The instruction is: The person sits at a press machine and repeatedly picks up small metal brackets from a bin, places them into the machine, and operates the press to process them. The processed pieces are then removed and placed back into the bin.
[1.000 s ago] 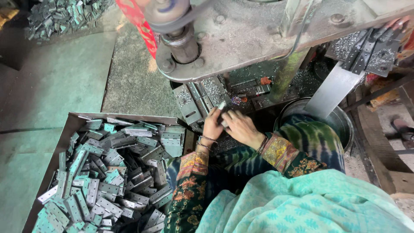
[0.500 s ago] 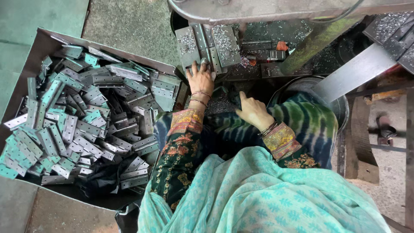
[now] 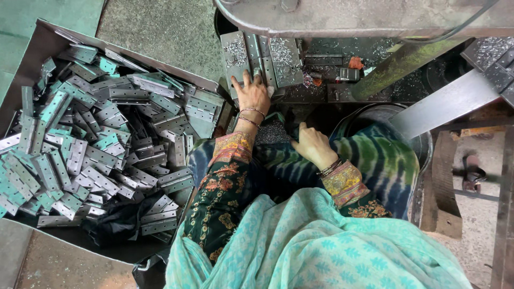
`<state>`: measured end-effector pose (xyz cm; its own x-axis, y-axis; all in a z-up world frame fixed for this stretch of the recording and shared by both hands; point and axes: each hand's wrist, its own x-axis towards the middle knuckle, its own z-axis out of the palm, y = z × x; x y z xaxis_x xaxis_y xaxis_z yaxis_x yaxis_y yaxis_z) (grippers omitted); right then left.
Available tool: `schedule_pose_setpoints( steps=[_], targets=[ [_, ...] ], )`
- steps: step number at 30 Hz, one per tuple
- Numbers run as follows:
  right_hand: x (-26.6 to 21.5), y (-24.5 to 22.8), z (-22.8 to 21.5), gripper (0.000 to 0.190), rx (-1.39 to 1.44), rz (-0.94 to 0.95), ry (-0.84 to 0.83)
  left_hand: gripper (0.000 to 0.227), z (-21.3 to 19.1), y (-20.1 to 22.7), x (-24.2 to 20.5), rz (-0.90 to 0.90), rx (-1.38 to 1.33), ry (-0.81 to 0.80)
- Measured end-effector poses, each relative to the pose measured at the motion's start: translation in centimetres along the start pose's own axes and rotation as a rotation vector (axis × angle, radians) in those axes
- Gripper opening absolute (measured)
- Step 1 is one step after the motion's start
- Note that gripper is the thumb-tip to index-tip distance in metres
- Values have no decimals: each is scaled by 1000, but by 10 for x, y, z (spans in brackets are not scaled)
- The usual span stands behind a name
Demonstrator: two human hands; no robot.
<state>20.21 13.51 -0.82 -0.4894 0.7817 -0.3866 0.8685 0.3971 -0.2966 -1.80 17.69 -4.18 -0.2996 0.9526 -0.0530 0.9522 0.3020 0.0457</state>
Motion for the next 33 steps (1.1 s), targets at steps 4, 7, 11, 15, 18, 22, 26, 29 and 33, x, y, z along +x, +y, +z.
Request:
schedule_pose_setpoints(
  steps=[4,7,11,15,18,22,26,29,33],
  targets=[
    [1,-2,-1,60,-1,-5,-11,48,0,1,3,-25,17,-31],
    [2,-4,-4,59,-19,-14,2,39,3,0,6,-2,89,-24],
    [0,-8,-9,58,-34,-22,14,34,7,0,14,12,126,32],
    [2,-8,-9,57,-21,-25,-7,39,7,-2,25,14,102,-49],
    [2,2,3,57,-22,-12,17,30,7,0,27,38,158,7],
    [2,28,52,68,60,28,42,33,8,-2,22,60,145,5],
    [13,56,117,76,146,21,137,41,14,-5,23,63,75,112],
    [21,68,143,77,156,3,153,43,20,-7,24,69,99,131],
    [13,60,120,73,143,12,172,45,26,-12,24,95,33,179]
  ],
)
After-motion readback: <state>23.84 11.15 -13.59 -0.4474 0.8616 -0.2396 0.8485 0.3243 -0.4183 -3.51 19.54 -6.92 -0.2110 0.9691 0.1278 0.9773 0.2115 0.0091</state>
